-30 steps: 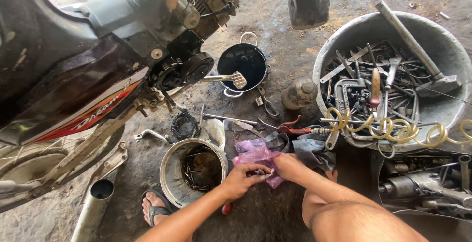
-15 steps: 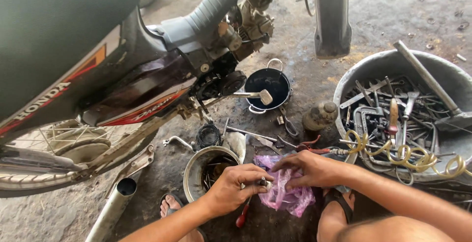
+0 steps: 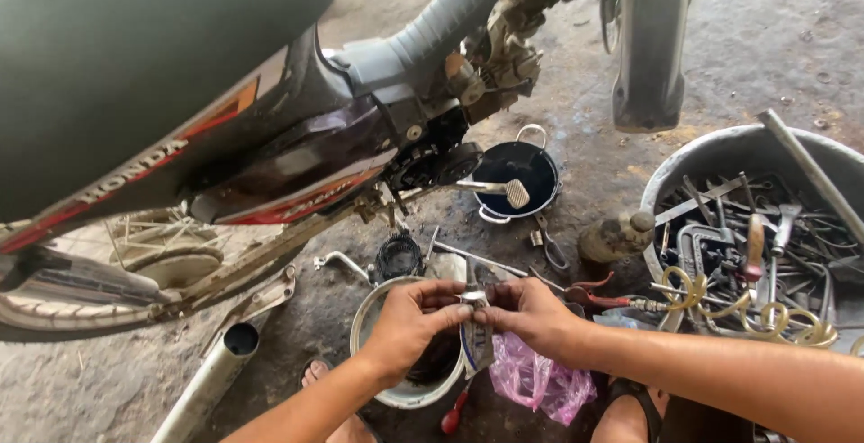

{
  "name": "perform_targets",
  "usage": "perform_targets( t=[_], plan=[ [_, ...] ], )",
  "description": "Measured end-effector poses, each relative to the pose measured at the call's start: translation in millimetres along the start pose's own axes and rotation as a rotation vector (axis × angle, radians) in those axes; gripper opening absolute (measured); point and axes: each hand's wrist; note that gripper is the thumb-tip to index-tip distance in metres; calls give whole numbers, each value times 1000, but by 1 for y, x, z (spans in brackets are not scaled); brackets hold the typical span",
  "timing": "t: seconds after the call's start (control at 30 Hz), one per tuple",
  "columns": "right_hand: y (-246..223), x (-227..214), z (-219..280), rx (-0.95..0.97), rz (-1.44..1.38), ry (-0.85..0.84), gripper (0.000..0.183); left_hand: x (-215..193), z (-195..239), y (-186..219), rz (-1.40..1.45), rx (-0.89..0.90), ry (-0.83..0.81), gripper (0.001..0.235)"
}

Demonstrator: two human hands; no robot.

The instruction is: The person cleans the inside of a motorcycle engine casing with a cloth, then applies sealant from a tube onto the casing edges using a small metal tool to spread it evenly.

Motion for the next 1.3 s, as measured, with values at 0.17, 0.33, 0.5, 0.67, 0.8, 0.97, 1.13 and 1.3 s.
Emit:
perform_targets(
  t=[0.17, 0.33, 0.5, 0.67, 0.8, 0.97, 1.13, 1.3],
  plan=[
    [-30, 7, -4, 89, -39, 76, 25, 8, 13, 23, 131, -287, 46, 32],
    [-30, 11, -14, 77, -73, 109, 29, -8, 10, -6, 6, -228, 3, 23],
    [-40, 15, -2, 96, -88, 137, 32, -9, 0, -7, 28, -140, 38, 17],
    [-11, 6, -1, 71, -119, 63, 31, -4, -8, 15, 25, -50, 24, 15],
    [-17, 0, 5, 79, -134, 65, 31, -3, -15, 8, -17, -124, -55, 15],
    [-7, -5, 13, -19, -131, 27, 24, 9, -19, 5, -58, -144, -47, 13],
    [-4, -4, 17, -61, -159, 129, 22, 21, -21, 12, 0, -94, -73, 12],
    [-16, -11, 21, -111, -95, 191, 25, 26, -22, 24, 5, -11, -118, 11]
  ],
)
Point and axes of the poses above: each hand's wrist, its own z-axis away from the middle knuckle, its own x-axis out of the palm, y = z × x, and after that the axes turned 7 degrees about z, right-handed
